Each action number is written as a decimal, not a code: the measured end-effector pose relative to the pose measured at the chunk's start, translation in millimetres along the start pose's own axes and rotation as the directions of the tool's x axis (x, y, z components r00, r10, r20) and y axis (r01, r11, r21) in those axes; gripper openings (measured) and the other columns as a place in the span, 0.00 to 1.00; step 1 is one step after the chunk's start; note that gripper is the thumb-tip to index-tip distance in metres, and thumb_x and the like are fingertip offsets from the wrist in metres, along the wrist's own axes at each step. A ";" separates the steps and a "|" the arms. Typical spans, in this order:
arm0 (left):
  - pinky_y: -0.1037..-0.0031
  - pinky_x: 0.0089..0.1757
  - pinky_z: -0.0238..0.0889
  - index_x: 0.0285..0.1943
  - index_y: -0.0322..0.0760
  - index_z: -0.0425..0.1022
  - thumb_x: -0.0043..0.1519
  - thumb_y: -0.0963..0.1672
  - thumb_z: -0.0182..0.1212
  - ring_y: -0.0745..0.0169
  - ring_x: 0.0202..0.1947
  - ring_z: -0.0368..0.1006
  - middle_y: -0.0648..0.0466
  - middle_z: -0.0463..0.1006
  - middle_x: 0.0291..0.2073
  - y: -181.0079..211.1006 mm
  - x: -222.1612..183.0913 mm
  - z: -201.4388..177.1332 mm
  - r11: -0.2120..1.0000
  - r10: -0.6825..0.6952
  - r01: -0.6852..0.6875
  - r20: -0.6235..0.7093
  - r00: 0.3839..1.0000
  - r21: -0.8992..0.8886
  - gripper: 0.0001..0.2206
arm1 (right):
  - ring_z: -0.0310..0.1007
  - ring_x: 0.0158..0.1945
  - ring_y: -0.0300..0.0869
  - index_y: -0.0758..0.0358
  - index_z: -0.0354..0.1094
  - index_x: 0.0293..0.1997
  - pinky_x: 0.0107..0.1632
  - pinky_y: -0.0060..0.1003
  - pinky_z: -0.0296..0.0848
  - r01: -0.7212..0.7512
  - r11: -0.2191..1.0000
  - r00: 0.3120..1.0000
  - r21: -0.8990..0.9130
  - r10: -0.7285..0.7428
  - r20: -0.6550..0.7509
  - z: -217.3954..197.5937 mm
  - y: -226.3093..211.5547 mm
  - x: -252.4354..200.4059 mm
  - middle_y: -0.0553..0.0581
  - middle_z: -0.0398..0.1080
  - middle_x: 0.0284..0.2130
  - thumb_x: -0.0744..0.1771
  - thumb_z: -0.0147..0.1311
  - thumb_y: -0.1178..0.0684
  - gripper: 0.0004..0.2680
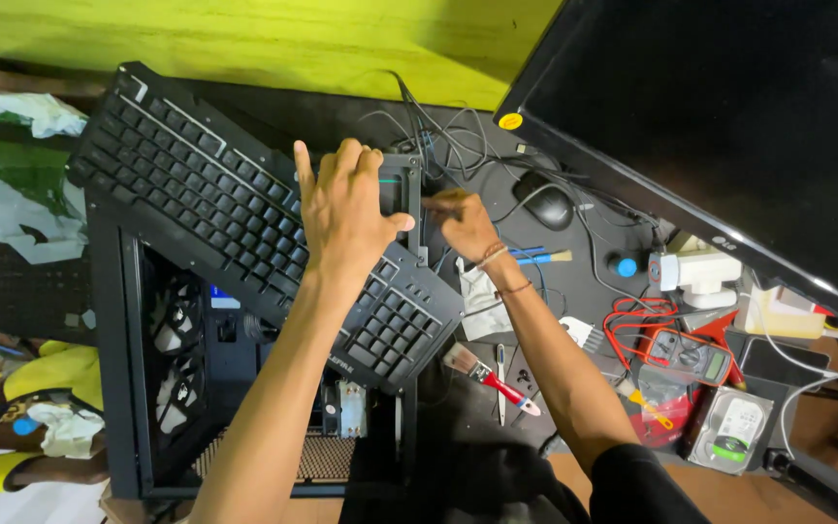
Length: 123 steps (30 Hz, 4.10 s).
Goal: Repairing and troubleshooting a desktop computer by checking connections and cleaning components.
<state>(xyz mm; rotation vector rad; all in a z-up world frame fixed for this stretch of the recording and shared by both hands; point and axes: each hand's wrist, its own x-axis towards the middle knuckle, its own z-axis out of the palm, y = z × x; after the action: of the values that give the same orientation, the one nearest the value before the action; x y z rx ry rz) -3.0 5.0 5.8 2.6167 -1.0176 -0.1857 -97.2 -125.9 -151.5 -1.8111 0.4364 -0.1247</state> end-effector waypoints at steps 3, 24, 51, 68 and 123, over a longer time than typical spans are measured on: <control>0.52 0.57 0.25 0.43 0.31 0.67 0.27 0.46 0.74 0.49 0.41 0.65 0.49 0.66 0.39 -0.2 -2.0 1.5 1.000 0.005 -0.005 -0.010 1.000 0.006 0.33 | 0.69 0.34 0.54 0.62 0.71 0.33 0.40 0.44 0.67 0.057 0.998 0.997 -0.011 -0.057 -0.042 6.9 -0.5 3.8 0.64 0.69 0.28 0.56 0.47 0.57 0.09; 0.69 0.41 0.56 0.29 0.41 0.69 0.49 0.40 0.61 0.58 0.34 0.67 0.58 0.68 0.30 12.4 -140.4 -12.0 0.788 -0.002 -0.331 -0.540 0.842 -0.520 0.05 | 0.63 0.27 0.36 0.62 0.65 0.28 0.32 0.29 0.65 -0.025 0.996 0.956 0.090 0.050 -0.289 -22.9 -119.1 -126.5 0.53 0.66 0.21 0.64 0.44 0.56 0.05; 0.62 0.44 0.61 0.57 0.32 0.57 0.56 0.39 0.49 0.41 0.45 0.64 0.34 0.60 0.51 -190.2 -464.7 44.7 0.084 -0.609 0.296 0.186 0.771 -0.952 0.19 | 0.68 0.27 0.39 0.68 0.65 0.37 0.32 0.30 0.67 -0.117 0.991 0.907 0.065 0.080 0.413 293.8 -225.5 -333.3 0.58 0.68 0.20 0.62 0.46 0.62 0.05; 0.65 0.55 0.50 0.65 0.41 0.44 0.47 0.41 0.51 0.41 0.61 0.44 0.38 0.43 0.62 -222.4 -459.3 82.9 0.097 -0.581 0.368 0.248 0.776 -0.925 0.34 | 0.70 0.31 0.44 0.69 0.65 0.37 0.32 0.33 0.68 -0.280 0.953 0.878 -0.116 0.303 0.369 297.0 -168.4 -366.1 0.61 0.69 0.26 0.62 0.47 0.57 0.07; 0.58 0.58 0.36 0.63 0.49 0.52 0.56 0.59 0.28 0.55 0.63 0.45 0.54 0.48 0.63 -72.4 -432.2 -23.9 0.656 0.505 -0.675 -0.469 0.725 -0.339 0.29 | 0.66 0.43 0.53 0.65 0.67 0.37 0.46 0.49 0.62 -0.379 0.347 0.912 0.858 0.296 0.283 245.4 -239.9 -382.9 0.65 0.68 0.35 0.63 0.32 0.35 0.22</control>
<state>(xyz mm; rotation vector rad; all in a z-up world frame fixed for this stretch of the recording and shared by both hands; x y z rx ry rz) -270.0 353.4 4.5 1.6562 -1.4226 0.1503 -320.5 286.6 59.2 -0.5862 0.5398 0.0174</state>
